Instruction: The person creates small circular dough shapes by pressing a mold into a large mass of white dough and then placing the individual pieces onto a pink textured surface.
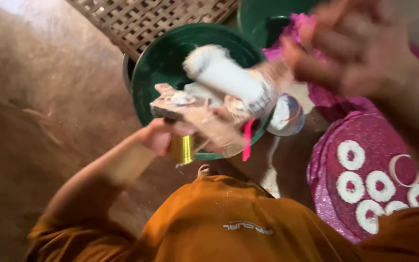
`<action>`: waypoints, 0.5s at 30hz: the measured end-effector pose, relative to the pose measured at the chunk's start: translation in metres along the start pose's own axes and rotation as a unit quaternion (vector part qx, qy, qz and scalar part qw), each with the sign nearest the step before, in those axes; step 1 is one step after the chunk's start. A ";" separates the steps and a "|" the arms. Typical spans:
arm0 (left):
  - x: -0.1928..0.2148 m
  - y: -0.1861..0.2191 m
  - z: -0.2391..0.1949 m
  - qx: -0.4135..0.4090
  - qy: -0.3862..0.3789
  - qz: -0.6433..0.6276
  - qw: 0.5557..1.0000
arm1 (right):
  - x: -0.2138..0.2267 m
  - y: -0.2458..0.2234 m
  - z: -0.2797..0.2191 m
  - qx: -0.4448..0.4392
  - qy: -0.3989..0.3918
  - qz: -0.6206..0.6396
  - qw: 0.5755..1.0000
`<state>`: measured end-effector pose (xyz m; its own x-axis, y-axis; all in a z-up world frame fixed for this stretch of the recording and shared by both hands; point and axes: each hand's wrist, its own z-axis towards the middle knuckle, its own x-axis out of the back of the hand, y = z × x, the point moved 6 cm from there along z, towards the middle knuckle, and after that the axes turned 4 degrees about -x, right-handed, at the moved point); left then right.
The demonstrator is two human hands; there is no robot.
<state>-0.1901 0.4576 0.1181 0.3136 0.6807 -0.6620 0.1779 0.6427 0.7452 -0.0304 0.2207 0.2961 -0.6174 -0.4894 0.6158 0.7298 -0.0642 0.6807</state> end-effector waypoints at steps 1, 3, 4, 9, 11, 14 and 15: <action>0.010 -0.007 -0.001 -0.011 0.022 -0.002 1.000 | -0.009 -0.004 0.016 -0.067 0.017 0.042 0.997; 0.047 -0.004 -0.008 -0.054 0.142 0.043 0.987 | -0.037 -0.027 0.044 -0.172 0.021 0.130 0.976; 0.072 0.003 -0.016 -0.085 0.241 0.089 0.963 | -0.055 -0.043 0.054 -0.210 0.014 0.178 0.961; 0.103 0.045 -0.050 -0.306 0.353 0.446 0.764 | -0.181 -0.162 0.072 -0.249 -0.253 0.354 0.865; 0.096 0.047 -0.055 -0.315 0.360 0.611 0.631 | -0.216 -0.183 0.060 -0.253 -0.334 0.394 0.818; 0.116 0.046 -0.065 -0.362 0.388 0.393 0.750 | -0.231 -0.206 0.049 -0.217 -0.406 0.450 0.765; 0.116 0.046 -0.070 -0.357 0.399 0.412 0.737 | -0.226 -0.217 0.046 -0.198 -0.424 0.470 0.748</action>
<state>-0.2104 0.5908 0.0696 -0.6584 0.7505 -0.0573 -0.3922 -0.2770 0.8772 -0.0628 0.3856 0.0277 0.3818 0.2377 0.8932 0.8848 -0.3735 -0.2788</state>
